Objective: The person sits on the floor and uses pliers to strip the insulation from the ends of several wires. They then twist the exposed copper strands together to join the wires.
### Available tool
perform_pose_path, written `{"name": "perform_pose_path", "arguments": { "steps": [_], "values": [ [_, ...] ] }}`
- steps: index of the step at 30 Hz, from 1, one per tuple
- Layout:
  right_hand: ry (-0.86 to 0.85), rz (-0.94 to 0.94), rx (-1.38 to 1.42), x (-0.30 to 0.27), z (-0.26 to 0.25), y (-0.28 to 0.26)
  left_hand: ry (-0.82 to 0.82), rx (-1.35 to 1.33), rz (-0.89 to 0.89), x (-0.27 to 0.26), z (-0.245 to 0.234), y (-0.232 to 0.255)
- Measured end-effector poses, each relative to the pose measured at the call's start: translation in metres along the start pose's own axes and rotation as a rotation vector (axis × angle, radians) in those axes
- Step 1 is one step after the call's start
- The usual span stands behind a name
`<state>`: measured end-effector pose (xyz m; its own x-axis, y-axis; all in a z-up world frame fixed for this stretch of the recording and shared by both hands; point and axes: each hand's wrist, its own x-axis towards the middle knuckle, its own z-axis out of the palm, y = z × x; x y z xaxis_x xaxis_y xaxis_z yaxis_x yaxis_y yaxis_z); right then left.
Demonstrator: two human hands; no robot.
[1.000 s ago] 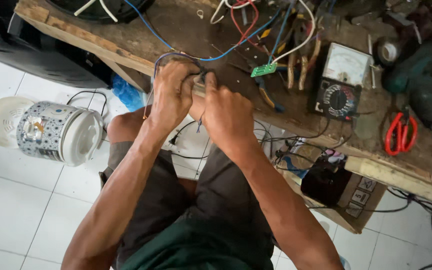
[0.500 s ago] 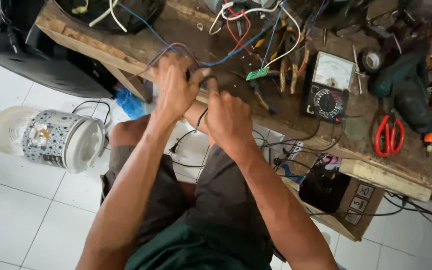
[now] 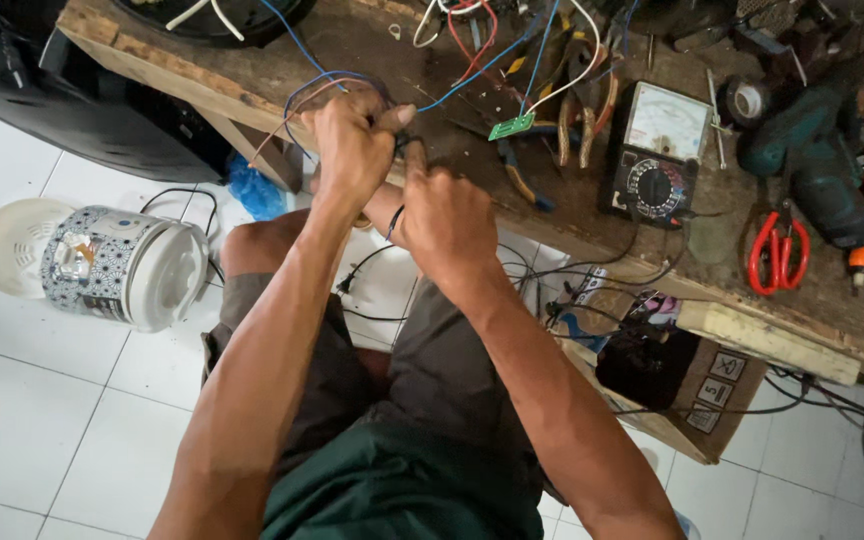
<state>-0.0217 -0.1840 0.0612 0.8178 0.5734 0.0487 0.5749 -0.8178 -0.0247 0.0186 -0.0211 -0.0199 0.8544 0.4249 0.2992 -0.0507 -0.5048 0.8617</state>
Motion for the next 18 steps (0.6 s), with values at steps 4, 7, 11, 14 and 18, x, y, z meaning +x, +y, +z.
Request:
{"name": "perform_pose_path", "arguments": {
  "steps": [4,7,11,14,18],
  "values": [
    [0.048,-0.003,-0.006,-0.004,0.005,-0.003,0.073,0.091,0.061,-0.003,0.002,-0.004],
    [-0.008,-0.028,0.023,-0.005,0.004,-0.004,0.07,0.039,0.036,-0.006,0.0,0.0],
    [-0.025,0.03,0.043,-0.007,-0.003,-0.005,0.034,0.036,-0.029,-0.005,0.005,-0.001],
    [0.015,0.018,-0.006,-0.006,0.002,-0.008,0.036,0.097,-0.033,-0.002,0.002,-0.002],
    [0.015,0.013,-0.026,-0.006,0.009,-0.006,0.028,0.097,-0.073,-0.003,-0.002,0.004]
  ]
}}
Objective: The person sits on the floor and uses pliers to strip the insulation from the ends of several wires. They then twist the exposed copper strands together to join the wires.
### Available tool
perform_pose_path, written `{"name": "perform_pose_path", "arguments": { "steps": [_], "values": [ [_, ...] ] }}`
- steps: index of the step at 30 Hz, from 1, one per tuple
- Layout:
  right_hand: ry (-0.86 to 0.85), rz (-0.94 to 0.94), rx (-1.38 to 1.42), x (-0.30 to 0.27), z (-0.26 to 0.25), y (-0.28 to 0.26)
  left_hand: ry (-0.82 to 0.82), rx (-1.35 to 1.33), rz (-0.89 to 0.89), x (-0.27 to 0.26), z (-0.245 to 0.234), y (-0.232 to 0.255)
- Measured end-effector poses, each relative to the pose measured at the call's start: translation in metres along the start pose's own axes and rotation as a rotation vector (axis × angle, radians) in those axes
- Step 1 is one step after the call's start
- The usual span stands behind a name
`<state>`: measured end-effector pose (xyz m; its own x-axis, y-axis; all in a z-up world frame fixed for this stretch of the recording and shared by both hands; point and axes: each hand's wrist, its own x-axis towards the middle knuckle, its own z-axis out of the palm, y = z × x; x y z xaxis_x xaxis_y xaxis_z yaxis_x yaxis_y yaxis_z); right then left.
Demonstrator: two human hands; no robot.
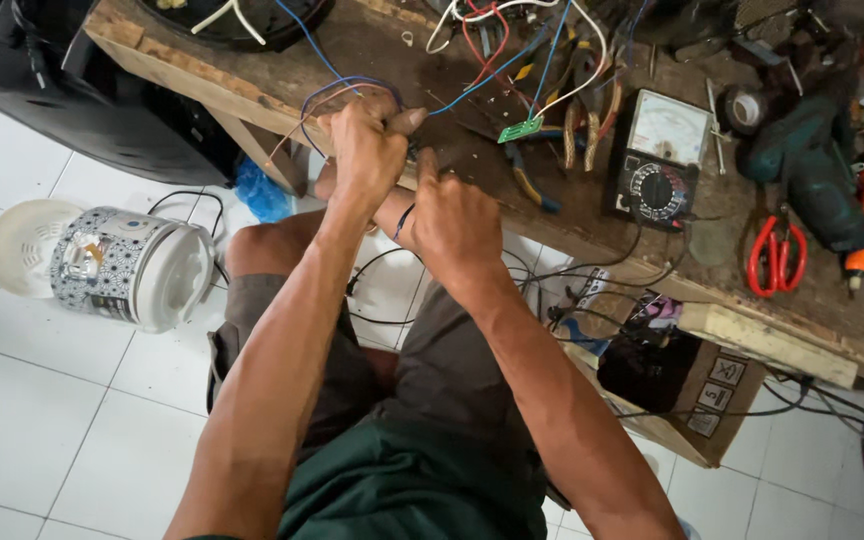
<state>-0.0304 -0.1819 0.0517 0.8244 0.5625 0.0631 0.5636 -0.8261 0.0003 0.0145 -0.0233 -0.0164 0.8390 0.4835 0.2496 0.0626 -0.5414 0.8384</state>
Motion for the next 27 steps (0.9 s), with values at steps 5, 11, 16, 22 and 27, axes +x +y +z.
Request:
{"name": "perform_pose_path", "arguments": {
  "steps": [5,11,16,22,27],
  "values": [
    [0.016,-0.007,0.044,-0.002,-0.01,0.002,-0.014,0.002,0.023,0.002,0.003,-0.001],
    [-0.044,0.031,0.054,0.001,-0.022,-0.002,0.024,0.014,0.137,0.005,-0.002,-0.003],
    [-0.104,-0.002,0.233,0.022,-0.013,0.012,-0.015,-0.024,0.022,0.014,-0.019,0.019],
    [-0.059,-0.022,0.119,0.025,-0.009,0.012,0.021,-0.084,0.112,0.021,-0.007,0.003],
    [-0.03,-0.01,0.11,0.015,-0.002,0.013,0.002,-0.034,0.081,0.013,-0.005,0.005]
  ]
}}
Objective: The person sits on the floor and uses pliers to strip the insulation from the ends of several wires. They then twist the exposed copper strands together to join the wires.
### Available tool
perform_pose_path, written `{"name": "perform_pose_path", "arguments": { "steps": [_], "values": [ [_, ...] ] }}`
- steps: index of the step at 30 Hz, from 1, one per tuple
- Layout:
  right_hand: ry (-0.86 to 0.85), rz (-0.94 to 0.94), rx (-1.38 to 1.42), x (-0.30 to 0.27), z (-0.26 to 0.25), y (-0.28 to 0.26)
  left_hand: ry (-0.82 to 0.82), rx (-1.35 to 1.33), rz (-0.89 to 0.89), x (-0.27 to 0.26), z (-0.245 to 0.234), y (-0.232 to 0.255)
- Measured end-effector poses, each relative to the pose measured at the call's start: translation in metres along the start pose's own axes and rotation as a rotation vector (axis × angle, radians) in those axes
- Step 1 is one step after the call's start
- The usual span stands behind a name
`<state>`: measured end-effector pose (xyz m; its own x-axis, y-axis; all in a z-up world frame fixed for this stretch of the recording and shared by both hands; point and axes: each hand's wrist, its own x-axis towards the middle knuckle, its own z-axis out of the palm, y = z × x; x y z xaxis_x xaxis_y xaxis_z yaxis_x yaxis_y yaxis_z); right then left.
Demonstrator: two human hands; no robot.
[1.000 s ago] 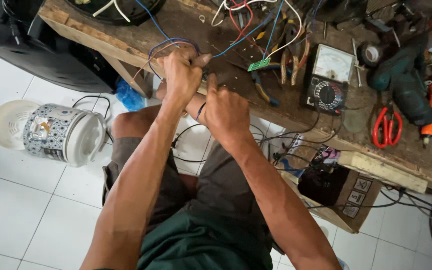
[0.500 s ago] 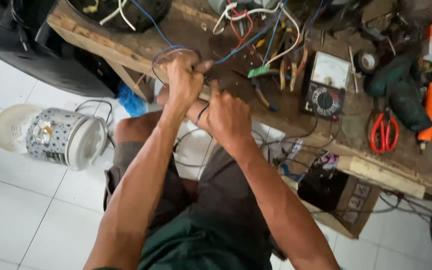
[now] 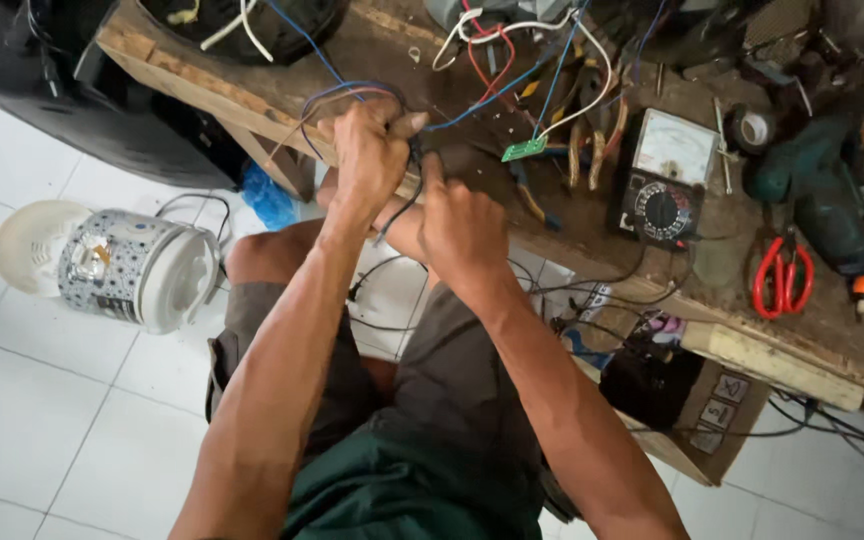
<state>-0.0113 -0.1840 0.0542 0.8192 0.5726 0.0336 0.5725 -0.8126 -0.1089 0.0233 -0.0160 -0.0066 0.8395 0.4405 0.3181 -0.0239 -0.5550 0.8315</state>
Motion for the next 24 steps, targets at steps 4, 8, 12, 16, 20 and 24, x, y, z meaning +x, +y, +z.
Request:
{"name": "perform_pose_path", "arguments": {
  "steps": [4,8,12,16,20,24],
  "values": [
    [0.03,-0.014,-0.009,0.0,0.003,0.004,-0.005,0.015,-0.06,0.001,0.003,0.003],
    [-0.038,0.036,0.017,-0.01,-0.004,-0.002,0.008,0.045,0.024,-0.002,0.002,-0.001],
    [-0.097,-0.016,0.083,-0.011,-0.008,0.004,0.05,-0.133,0.193,-0.001,-0.01,0.009],
    [-0.074,-0.001,0.046,-0.014,-0.008,0.002,-0.011,-0.016,0.074,-0.003,0.0,-0.003],
    [-0.071,0.009,0.053,-0.015,-0.01,0.005,-0.046,-0.015,0.014,-0.004,-0.001,0.0],
    [-0.033,-0.031,0.086,-0.013,-0.007,0.003,-0.057,0.015,-0.121,0.0,-0.008,0.007]
  ]
}}
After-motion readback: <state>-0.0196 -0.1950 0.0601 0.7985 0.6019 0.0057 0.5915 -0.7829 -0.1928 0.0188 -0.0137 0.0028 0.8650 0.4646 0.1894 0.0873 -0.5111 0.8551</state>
